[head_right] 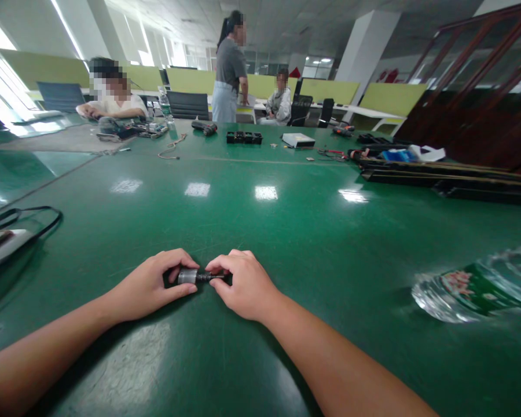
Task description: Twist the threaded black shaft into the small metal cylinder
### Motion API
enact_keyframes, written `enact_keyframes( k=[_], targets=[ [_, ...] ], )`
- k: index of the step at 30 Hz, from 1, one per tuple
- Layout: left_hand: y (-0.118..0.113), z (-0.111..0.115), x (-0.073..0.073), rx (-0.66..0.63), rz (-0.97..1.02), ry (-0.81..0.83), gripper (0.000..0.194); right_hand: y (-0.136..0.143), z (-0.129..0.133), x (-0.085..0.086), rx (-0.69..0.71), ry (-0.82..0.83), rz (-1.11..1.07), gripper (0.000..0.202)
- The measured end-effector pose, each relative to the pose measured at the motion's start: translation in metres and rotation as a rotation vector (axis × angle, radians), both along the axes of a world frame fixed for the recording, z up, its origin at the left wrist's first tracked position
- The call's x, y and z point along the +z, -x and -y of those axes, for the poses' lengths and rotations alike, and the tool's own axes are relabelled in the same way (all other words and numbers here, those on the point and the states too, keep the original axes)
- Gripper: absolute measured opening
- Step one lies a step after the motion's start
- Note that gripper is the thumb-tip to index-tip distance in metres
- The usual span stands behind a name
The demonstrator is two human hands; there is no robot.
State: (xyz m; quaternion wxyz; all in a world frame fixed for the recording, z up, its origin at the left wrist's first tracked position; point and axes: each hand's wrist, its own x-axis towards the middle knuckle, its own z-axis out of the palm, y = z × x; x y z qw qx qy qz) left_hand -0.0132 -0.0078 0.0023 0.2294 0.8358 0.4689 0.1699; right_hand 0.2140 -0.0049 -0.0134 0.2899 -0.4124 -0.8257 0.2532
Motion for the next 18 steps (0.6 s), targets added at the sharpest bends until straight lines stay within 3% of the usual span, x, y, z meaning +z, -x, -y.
enact_keyframes(
  k=[18],
  targets=[
    [-0.0050,0.0010,0.0026,0.004,-0.024,-0.009,0.027,0.0004,-0.0026,0.0007,0.089,-0.034,0.066,0.013]
  ],
)
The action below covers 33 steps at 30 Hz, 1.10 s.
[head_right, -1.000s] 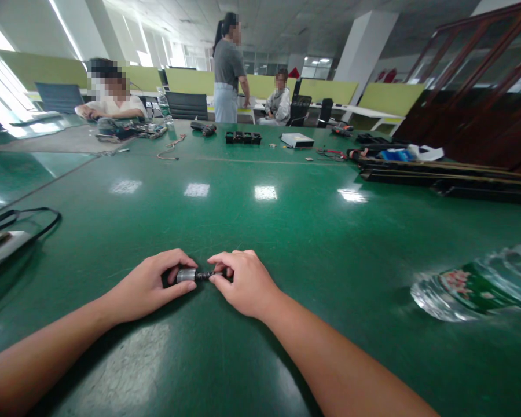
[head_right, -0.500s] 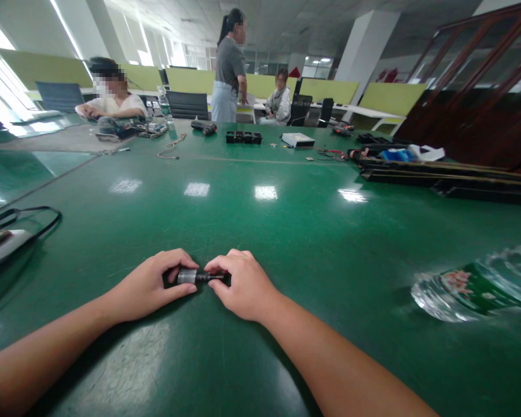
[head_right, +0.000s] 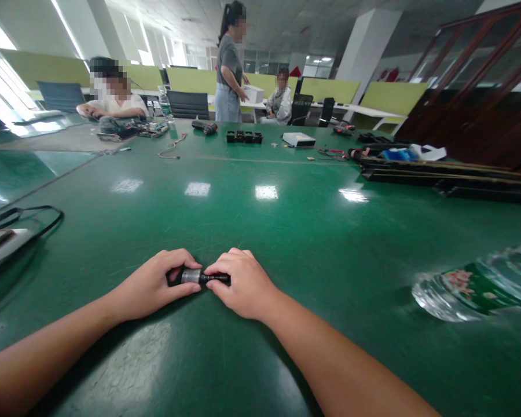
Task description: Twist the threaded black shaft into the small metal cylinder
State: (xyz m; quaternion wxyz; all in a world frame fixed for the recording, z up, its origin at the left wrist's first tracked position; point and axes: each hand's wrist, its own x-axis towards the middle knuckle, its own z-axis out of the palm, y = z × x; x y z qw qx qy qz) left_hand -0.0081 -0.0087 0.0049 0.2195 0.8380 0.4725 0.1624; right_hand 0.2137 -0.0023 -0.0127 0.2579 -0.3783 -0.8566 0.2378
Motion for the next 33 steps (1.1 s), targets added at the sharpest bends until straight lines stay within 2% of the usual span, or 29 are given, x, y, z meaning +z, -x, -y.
enact_keyframes(
  k=[33],
  targets=[
    [-0.0001,0.0003,0.0015,-0.003,0.002,-0.011,0.027,0.0001,0.0004,-0.0013,-0.043,0.001,-0.016,0.012]
  ],
)
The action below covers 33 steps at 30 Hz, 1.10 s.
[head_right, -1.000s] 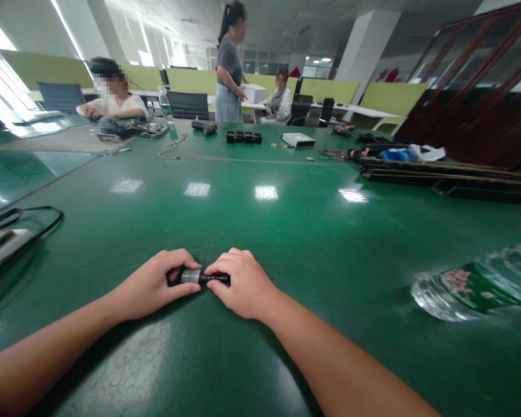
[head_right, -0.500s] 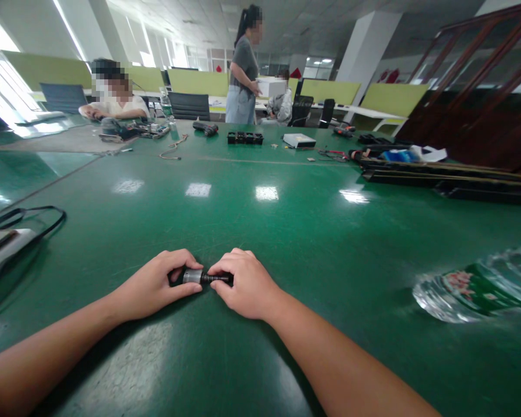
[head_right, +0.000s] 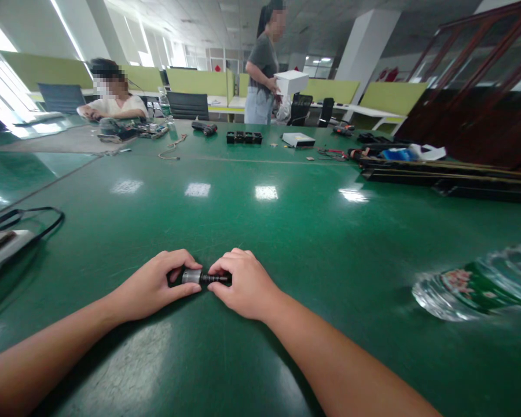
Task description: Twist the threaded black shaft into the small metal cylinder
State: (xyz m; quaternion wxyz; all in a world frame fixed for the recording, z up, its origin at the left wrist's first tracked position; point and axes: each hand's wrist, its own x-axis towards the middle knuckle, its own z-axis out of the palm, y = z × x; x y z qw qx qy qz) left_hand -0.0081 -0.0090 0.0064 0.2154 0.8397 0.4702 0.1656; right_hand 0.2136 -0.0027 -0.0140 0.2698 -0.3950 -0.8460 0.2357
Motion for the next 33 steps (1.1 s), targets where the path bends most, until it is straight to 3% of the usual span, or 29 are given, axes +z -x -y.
enact_keyframes(
  k=[19,25,29,33],
  targets=[
    [0.0005,-0.0002,-0.0016,0.012,-0.010,0.001,0.028,-0.0014,0.0014,0.0016,-0.071,-0.014,0.020,0.008],
    [0.0008,-0.0009,-0.0008,0.048,0.004,0.021,0.027,-0.0027,-0.0001,0.0016,-0.174,-0.001,0.037,0.008],
    [0.0014,-0.0013,-0.0013,0.111,0.029,0.066,0.031,-0.0047,-0.0026,-0.0004,-0.314,0.016,0.041,0.006],
    [0.0020,-0.0016,-0.0025,0.129,0.036,0.079,0.033,-0.0053,-0.0023,0.0001,-0.325,0.023,0.032,0.007]
  ],
)
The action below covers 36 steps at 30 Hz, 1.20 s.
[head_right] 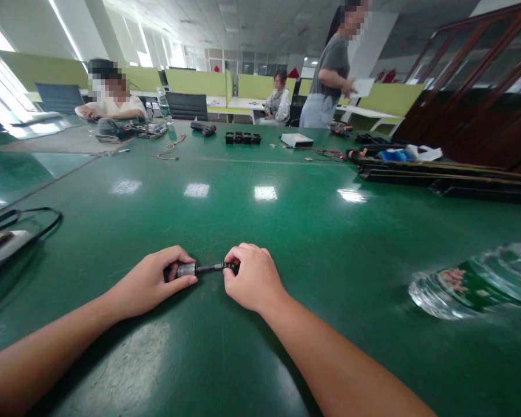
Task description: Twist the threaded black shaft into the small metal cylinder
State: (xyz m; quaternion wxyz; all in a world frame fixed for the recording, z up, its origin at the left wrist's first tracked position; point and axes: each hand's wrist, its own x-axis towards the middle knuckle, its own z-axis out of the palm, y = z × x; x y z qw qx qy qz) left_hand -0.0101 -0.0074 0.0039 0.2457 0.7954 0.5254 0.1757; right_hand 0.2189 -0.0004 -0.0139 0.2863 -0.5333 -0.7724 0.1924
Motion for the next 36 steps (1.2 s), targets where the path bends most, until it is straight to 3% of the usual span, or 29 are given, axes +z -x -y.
enact_keyframes(
  k=[9,18,30,36],
  targets=[
    [0.0010,-0.0003,-0.0009,-0.016,0.017,-0.001,0.030,0.0005,-0.0017,-0.0003,0.062,-0.009,-0.019,0.008],
    [0.0043,0.0005,-0.0027,-0.092,0.017,-0.056,0.029,0.0053,0.0032,-0.0028,0.307,-0.005,-0.106,0.037],
    [0.0013,0.0018,0.0030,-0.123,-0.005,-0.054,0.026,0.0044,0.0023,-0.0038,0.311,-0.017,-0.093,0.033],
    [0.0000,0.0008,0.0021,-0.133,-0.037,-0.054,0.026,0.0046,0.0020,-0.0029,0.341,-0.037,-0.060,0.021]
  ],
)
